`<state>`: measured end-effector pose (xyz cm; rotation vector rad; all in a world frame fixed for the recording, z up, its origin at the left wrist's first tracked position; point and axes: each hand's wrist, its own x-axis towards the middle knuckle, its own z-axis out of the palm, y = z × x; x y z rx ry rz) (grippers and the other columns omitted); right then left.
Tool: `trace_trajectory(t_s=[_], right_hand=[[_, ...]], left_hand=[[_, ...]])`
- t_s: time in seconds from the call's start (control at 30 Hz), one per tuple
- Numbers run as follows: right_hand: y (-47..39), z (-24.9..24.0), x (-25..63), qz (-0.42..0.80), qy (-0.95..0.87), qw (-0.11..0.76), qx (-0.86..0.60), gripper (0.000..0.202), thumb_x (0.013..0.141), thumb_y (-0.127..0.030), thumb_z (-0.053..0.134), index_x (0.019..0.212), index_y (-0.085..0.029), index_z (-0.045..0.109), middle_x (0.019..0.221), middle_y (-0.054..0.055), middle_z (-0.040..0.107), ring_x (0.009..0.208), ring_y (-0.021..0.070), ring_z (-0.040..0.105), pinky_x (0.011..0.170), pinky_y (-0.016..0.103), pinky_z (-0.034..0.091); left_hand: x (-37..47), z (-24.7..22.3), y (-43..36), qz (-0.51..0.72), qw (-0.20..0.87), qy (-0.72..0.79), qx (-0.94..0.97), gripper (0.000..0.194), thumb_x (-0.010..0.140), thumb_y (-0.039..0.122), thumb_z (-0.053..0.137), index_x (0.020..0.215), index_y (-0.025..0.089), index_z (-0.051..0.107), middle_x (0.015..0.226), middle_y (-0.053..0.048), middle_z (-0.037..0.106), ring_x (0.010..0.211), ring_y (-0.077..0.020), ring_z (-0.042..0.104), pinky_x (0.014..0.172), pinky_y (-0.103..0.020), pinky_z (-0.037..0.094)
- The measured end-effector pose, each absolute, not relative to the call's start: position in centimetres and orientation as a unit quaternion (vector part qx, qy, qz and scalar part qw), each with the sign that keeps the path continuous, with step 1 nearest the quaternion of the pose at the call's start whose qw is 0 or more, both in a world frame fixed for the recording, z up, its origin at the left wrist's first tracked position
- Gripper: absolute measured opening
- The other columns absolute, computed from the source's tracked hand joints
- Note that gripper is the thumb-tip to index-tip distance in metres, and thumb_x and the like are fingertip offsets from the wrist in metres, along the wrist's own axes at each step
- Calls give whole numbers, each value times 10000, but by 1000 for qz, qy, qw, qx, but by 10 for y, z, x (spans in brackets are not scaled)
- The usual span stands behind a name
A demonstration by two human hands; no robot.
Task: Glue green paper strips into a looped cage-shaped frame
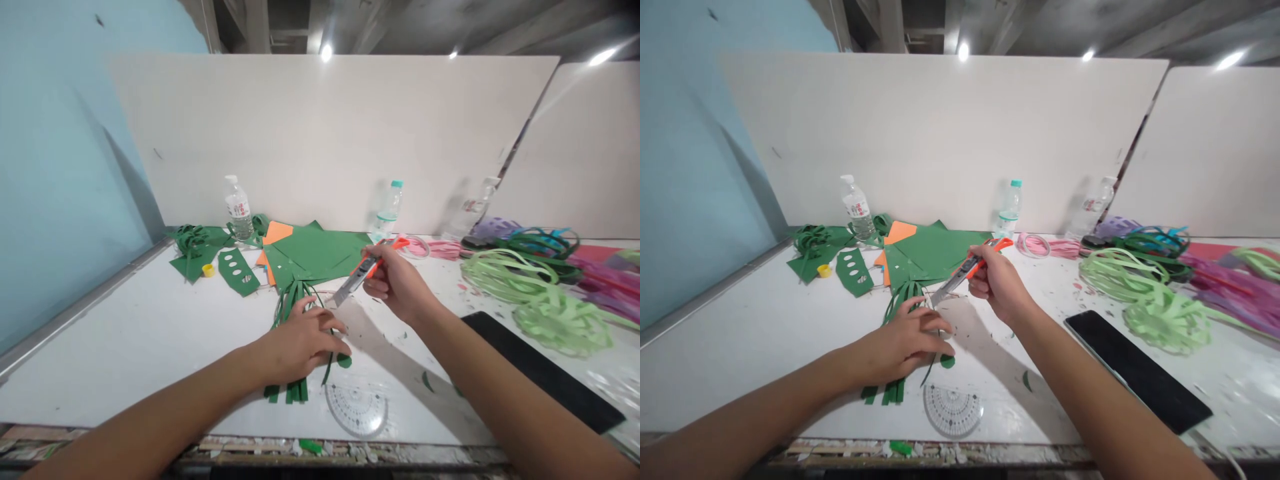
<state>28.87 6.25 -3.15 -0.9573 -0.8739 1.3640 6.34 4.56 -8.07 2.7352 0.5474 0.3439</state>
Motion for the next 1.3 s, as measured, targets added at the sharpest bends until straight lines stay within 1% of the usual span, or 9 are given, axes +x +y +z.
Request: trace_trajectory(t_s=[0.1,0.23,0.33,0.47,0.7,0.83,0.97,1.13,1.3], right_hand=[[64,-30,291,572,-354,605,-426,242,790,-260,689,645,-215,500,449,-105,307,378,54,214,354,199,141],[64,-28,291,573,-345,607,-430,252,762,-245,688,639,-223,469,455,-109,287,379,52,193,355,205,126],[64,-28,291,572,-343,607,-431,255,758,-236,683,630,-222,464,459,-110,281,385,52,189,356,204,124],[65,-27,291,567,-338,611,-437,197,782,-246,668,654,-208,524,457,-113,278,385,48,168,356,199,115],[65,-29,293,566,-353,603,-438,212,779,-256,703,665,-206,532,475,-120,239,395,48,178,360,192,132],[66,-31,293,569,-359,598,-437,232,782,-264,710,663,-210,518,485,-115,255,398,49,186,361,192,133],[66,-31,293,565,-359,601,-437,231,789,-265,705,659,-208,523,486,-113,263,398,48,186,364,195,127],[66,-30,293,561,-360,606,-435,224,783,-276,714,665,-210,535,485,-111,277,403,55,197,362,203,138],[66,-32,293,552,-365,608,-438,212,785,-276,711,667,-209,549,478,-108,291,403,55,194,365,206,133]], left_hand=[[65,-84,46,100,107,171,974,387,936,101,650,1238,335,716,1409,-35,669,1350,-299,543,1247,-602,143],[66,-87,49,105,67,189,974,315,1008,167,591,1240,341,712,1436,-40,657,1338,-304,537,1232,-631,164],[65,-87,51,119,65,222,966,323,1022,148,544,1257,304,702,1437,-64,654,1332,-315,538,1214,-660,174],[64,-84,50,135,69,245,957,382,978,86,537,1290,255,680,1411,-91,661,1329,-300,548,1217,-640,189],[67,-83,43,101,75,189,974,365,956,104,612,1236,315,714,1450,-50,643,1386,-316,513,1232,-611,189],[68,-88,43,104,74,184,975,384,941,97,633,1258,302,703,1505,-85,604,1392,-343,511,1224,-641,190],[69,-86,44,139,108,220,959,352,973,82,564,1249,266,682,1472,-94,629,1399,-328,503,1225,-638,171],[68,-79,43,193,158,278,928,209,997,111,536,1114,243,647,1337,-62,687,1312,-252,563,1220,-569,209],[67,-72,44,223,201,300,906,46,997,218,646,957,221,623,1240,-40,725,1228,-229,619,1199,-528,238]])
